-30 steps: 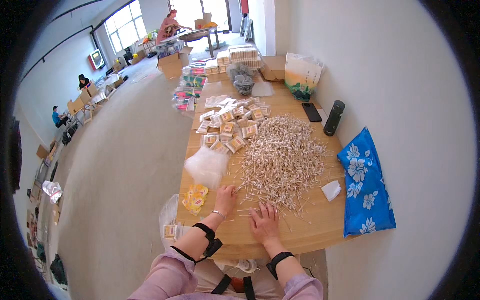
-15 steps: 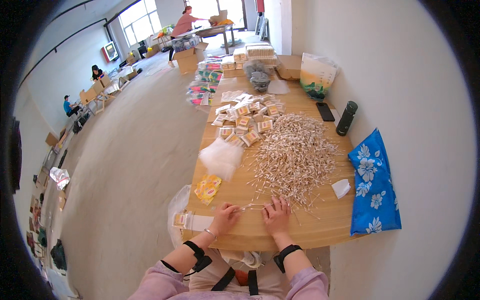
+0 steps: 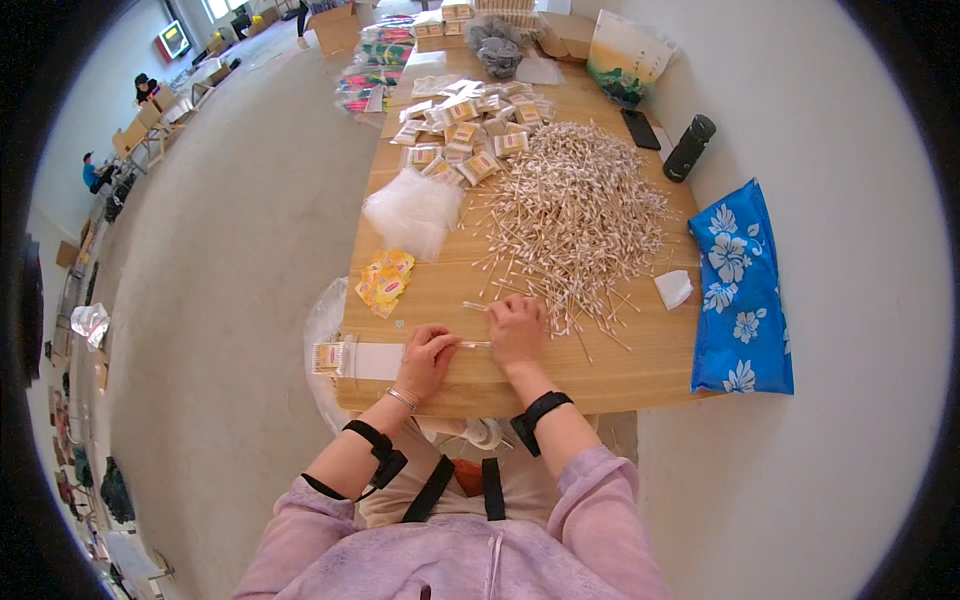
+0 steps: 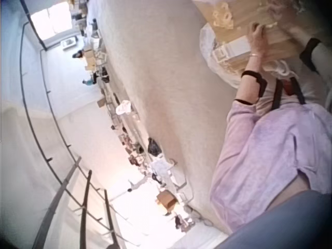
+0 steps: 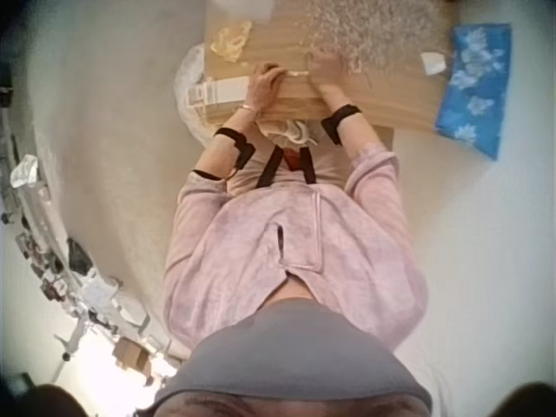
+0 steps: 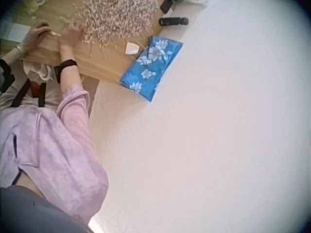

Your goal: The person is seen taking cotton swabs from a large pile, aligning them, and putting them into small plastic bags.

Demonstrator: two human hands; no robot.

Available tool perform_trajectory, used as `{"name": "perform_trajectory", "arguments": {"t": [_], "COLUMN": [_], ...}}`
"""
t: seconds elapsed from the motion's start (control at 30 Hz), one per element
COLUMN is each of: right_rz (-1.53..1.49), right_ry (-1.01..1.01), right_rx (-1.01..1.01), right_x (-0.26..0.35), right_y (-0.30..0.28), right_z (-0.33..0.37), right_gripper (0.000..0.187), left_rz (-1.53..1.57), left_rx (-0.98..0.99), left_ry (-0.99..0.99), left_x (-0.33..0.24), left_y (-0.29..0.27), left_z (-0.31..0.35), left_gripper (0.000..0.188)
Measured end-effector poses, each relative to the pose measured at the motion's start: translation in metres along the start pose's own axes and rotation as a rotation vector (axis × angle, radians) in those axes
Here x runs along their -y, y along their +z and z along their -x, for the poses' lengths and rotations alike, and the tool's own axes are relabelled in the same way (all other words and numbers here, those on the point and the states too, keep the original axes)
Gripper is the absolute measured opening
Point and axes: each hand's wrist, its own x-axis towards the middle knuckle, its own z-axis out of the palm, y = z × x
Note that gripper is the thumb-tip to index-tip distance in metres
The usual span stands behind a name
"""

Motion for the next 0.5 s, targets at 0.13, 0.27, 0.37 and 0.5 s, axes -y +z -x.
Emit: {"name": "perform_trajectory", "arguments": {"t": [0.13,0.27,0.37,0.5], "right_rz": [-0.153,0.018,0.179,0.129], "right_ry": [-0.126,-0.038,0.123,0.085], "right_rx": [0.181,0.032,-0.019,0.048], "right_x": [0.018,0.009,-0.012,-0.019], "right_y": [0.002,0.003,0.0,0.005], "right_z": [0.012,-0.005,-0.02,-0.021], "right_gripper": [0.006,0.011,0.013,0.01], "left_rz": [-0.081,-0.11,-0.085,-0.047], "left_rx": [-0.097,-0.032,0.005,0.03], "left_ry": [-0.01,0.014,0.003,-0.008], "left_x": [-0.01,-0.014,-0.014,-0.011], "left_y": [-0.001,-0.006,-0.008,-0.007], "left_z": [0.001,0.001,-0.001,0.0], "left_gripper": [0.038,0.048,0.044,0.038]}}
